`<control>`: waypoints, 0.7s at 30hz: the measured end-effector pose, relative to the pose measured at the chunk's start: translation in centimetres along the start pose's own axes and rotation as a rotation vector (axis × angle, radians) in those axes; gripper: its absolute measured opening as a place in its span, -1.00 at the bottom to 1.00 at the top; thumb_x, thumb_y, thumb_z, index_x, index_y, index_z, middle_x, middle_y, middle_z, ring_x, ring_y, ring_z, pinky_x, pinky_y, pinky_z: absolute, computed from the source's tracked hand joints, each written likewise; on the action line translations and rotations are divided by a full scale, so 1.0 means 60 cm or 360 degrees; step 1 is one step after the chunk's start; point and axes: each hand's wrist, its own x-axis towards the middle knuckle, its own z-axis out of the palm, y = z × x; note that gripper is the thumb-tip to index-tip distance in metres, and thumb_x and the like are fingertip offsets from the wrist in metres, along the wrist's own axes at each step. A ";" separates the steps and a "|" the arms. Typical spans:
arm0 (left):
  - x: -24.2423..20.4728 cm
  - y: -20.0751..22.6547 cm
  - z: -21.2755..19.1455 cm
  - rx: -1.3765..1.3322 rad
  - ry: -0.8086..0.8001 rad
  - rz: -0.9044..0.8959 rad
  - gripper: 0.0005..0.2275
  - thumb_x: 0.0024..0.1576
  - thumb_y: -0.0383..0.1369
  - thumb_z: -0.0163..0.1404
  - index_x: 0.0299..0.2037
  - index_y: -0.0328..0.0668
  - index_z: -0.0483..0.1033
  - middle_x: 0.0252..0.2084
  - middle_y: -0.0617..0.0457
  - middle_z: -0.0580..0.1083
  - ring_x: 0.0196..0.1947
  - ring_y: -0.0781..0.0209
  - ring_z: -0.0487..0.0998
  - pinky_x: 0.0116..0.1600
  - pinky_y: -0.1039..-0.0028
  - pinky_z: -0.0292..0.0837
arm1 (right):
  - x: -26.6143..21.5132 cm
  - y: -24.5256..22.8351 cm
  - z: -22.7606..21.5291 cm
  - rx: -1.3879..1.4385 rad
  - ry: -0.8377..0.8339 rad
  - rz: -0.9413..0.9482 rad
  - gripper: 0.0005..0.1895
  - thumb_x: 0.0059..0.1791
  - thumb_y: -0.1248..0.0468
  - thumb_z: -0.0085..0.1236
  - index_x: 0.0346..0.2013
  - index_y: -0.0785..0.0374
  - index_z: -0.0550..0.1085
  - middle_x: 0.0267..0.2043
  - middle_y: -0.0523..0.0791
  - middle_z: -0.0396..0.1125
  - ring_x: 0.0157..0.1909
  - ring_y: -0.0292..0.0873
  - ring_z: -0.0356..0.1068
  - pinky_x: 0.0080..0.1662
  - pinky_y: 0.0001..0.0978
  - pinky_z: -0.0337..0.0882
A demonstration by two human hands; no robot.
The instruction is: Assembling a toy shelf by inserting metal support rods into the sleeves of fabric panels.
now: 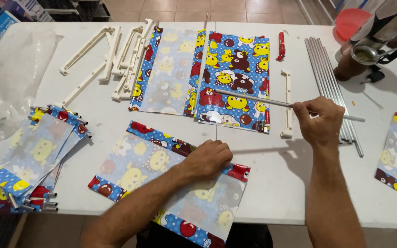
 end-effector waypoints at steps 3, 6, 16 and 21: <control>-0.009 -0.010 -0.040 -0.0358 -0.0005 -0.0323 -0.79 0.35 -0.32 -0.24 -0.32 -0.07 0.39 -0.32 0.06 0.42 -0.27 0.20 0.38 -0.14 0.35 0.34 | -0.001 0.011 0.004 -0.0045 -0.0034 0.0005 -0.39 0.14 -0.18 0.09 -0.51 0.27 0.55 -0.49 -0.12 0.41 -0.40 -0.14 0.40 -0.25 -0.26 0.32; -0.020 -0.067 -0.031 -0.0783 0.0353 -0.0438 -0.75 0.35 -0.22 -0.32 -0.32 -0.04 0.34 -0.38 0.09 0.37 -0.38 0.23 0.39 -0.30 0.42 0.34 | -0.003 0.012 0.006 -0.0060 -0.0100 -0.0004 -0.41 0.11 -0.18 0.14 -0.55 0.22 0.53 -0.50 -0.15 0.40 -0.42 -0.17 0.38 -0.24 -0.26 0.26; -0.025 -0.129 -0.009 -0.1124 0.1015 -0.0193 -0.77 0.36 -0.17 -0.28 -0.25 -0.06 0.31 -0.41 0.12 0.39 -0.40 0.29 0.45 -0.45 0.51 0.34 | 0.008 -0.008 -0.006 0.0089 -0.0223 -0.0135 -0.56 0.02 -0.03 0.33 -0.57 0.23 0.55 -0.54 -0.12 0.39 -0.48 -0.18 0.36 -0.28 -0.33 0.23; -0.028 -0.133 -0.006 -0.1073 0.0983 -0.0166 -0.77 0.37 -0.19 -0.30 -0.25 -0.06 0.31 -0.40 0.11 0.38 -0.40 0.30 0.42 -0.44 0.51 0.33 | 0.005 0.003 -0.017 0.0053 -0.0202 -0.0153 -0.49 0.04 -0.07 0.26 -0.60 0.26 0.50 -0.57 -0.13 0.34 -0.49 -0.17 0.31 -0.26 -0.32 0.20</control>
